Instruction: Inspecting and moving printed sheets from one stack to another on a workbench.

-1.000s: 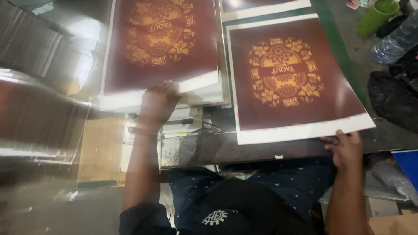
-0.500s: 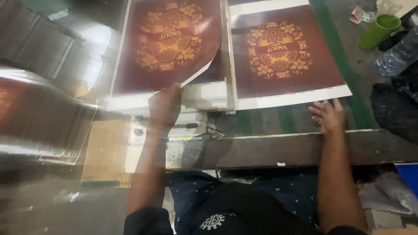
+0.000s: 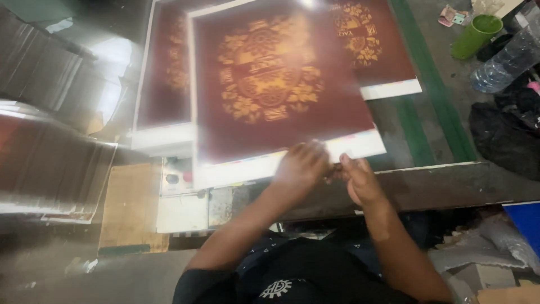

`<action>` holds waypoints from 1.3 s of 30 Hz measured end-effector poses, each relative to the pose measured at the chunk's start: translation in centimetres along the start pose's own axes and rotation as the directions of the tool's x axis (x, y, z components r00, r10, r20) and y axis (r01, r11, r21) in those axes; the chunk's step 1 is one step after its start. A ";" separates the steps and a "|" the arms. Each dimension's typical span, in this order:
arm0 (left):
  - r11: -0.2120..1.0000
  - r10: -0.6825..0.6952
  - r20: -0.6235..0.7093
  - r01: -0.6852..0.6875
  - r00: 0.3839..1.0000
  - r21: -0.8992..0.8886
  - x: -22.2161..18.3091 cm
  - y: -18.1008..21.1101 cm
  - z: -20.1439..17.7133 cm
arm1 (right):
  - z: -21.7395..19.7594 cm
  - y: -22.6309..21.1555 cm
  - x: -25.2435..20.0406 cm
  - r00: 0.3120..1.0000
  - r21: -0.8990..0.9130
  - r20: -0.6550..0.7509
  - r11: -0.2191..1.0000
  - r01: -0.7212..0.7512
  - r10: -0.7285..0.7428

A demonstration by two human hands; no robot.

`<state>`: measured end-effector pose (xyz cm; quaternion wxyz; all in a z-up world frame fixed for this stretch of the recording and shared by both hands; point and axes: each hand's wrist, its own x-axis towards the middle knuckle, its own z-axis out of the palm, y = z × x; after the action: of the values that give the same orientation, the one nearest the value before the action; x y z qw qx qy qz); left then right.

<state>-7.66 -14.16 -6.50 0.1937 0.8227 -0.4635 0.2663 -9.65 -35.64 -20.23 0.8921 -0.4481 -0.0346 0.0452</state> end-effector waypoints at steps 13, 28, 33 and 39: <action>0.945 -0.231 0.102 0.198 0.968 0.261 -3.8 -13.3 -5.1 | -9.0 -5.7 -8.0 0.846 -0.166 -0.446 0.956 0.242 -0.292; 0.905 -0.412 0.197 0.375 0.890 0.200 -4.8 -17.4 -8.8 | -17.0 -5.4 -12.3 0.697 -0.357 -0.675 0.934 -0.018 -0.244; 0.943 -0.303 -0.094 0.313 0.948 0.113 -3.9 -15.2 -9.6 | -18.1 -4.7 -7.5 0.763 -0.394 -0.574 0.917 0.059 -0.296; 0.901 -0.380 -0.142 0.401 0.914 0.168 -3.6 -14.4 -9.3 | -19.6 -6.1 0.2 0.789 -0.333 -0.581 0.943 -0.005 -0.201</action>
<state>0.82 0.62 -2.48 0.1866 0.8984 -0.2500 0.3091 -7.20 -54.86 -26.99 0.7729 -0.5737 0.2229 -0.1540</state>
